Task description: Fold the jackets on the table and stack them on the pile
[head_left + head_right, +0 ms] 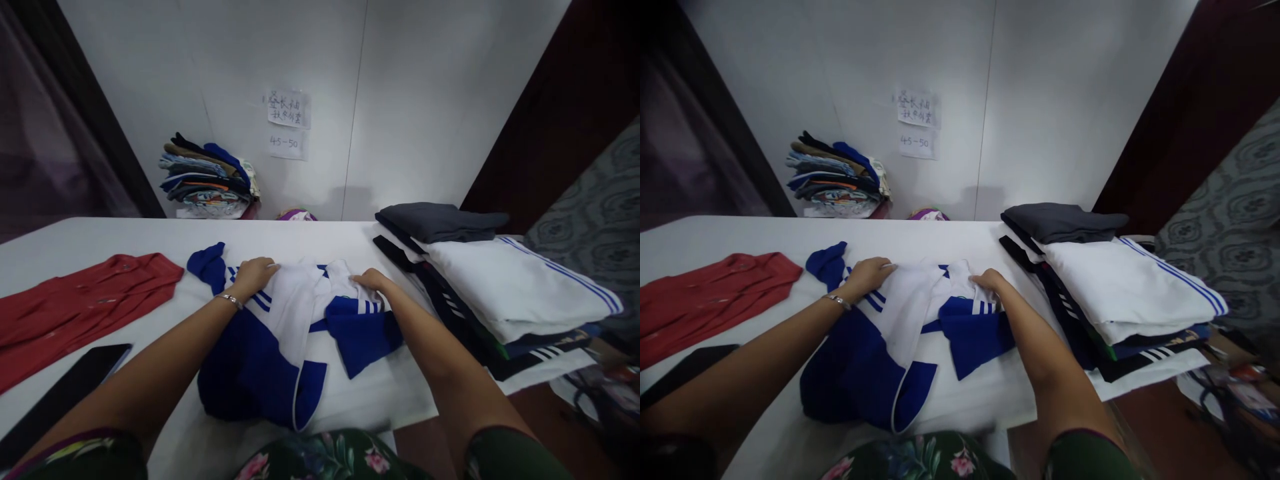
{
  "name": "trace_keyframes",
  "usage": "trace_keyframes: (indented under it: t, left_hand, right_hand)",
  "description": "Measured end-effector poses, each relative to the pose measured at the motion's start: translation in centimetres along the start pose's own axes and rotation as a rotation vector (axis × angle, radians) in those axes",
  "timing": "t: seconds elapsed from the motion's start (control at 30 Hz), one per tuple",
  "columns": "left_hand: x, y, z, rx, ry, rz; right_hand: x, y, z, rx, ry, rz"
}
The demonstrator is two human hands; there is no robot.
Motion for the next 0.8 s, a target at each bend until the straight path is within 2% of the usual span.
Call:
trace_keyframes:
  t: [0.1,0.23,0.33,0.47,0.6,0.67,0.8]
  left_hand:
    - [0.7,-0.1,0.6,-0.030,0.098,0.022]
    - [1.3,0.5,1.8,-0.063,0.210,0.083]
    - [2.1,1.1,3.3,-0.111,0.350,0.129]
    - [3.5,1.8,6.1,-0.226,0.571,0.128]
    - [4.3,3.7,11.3,-0.478,0.658,0.118]
    - [4.0,5.4,15.1,-0.623,0.629,0.109]
    - [3.2,9.1,23.8,-0.949,0.560,0.079]
  right_hand:
    - [0.7,-0.4,-0.7,0.032,-0.013,-0.001]
    - [1.7,0.4,-0.8,0.024,-0.117,0.084]
    - [2.7,1.6,0.3,-0.044,-0.226,0.155]
    - [4.6,3.1,3.0,-0.191,-0.368,0.253]
    - [7.4,5.2,6.6,-0.352,-0.487,0.360]
    - [9.3,6.8,8.9,-0.445,-0.578,0.467]
    - [13.4,11.4,14.5,-0.663,-0.743,0.771]
Point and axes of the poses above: each hand's wrist, its own y-axis away from the middle knuckle, its own z-axis out of the back of the hand, x = y × z, the point moved 4 cm from there along -y, towards the middle knuckle, and after that the axes turned 9 degrees about z, right-handed, at the moved point
